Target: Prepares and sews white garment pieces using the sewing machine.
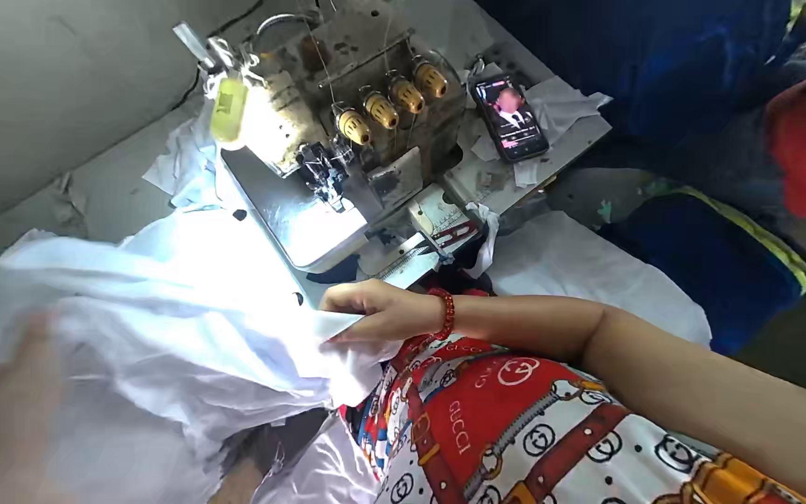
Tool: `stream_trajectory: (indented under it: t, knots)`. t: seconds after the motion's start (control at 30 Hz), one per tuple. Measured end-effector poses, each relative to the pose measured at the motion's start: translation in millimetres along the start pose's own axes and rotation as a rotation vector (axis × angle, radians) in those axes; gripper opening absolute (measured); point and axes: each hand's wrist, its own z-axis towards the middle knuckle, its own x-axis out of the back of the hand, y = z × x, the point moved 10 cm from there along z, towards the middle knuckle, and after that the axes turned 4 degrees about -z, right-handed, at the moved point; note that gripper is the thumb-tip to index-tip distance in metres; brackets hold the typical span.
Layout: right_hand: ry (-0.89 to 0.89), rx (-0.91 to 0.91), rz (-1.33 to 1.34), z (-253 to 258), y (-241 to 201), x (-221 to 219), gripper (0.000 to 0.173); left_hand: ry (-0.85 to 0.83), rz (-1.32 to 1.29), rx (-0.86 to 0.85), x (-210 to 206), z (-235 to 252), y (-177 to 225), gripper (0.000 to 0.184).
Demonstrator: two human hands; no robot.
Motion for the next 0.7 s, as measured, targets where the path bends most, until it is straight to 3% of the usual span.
stream_trajectory:
  t: [0.07,0.13,0.23,0.37,0.53,0.7]
  knots:
    - [0.056,-0.126,0.082,-2,18,6,0.012,-0.132,-0.211,-0.183,-65,-22,73,0.065]
    - [0.095,-0.226,0.182,-5,27,11,0.008,-0.252,-0.418,-0.215,-121,-49,125,0.059]
    - [0.125,-0.262,0.233,-6,33,16,0.020,-0.233,-0.556,-0.242,-164,-75,139,0.045]
    - [0.096,-0.281,0.277,-6,37,9,0.029,-0.134,-0.613,-0.199,-154,-74,127,0.009]
    - [0.062,-0.271,0.252,-8,30,12,0.025,-0.263,-0.568,-0.238,-143,-66,129,0.012]
    - [0.061,-0.295,0.185,-11,25,27,0.008,-0.303,-0.476,-0.260,-133,-60,134,0.019]
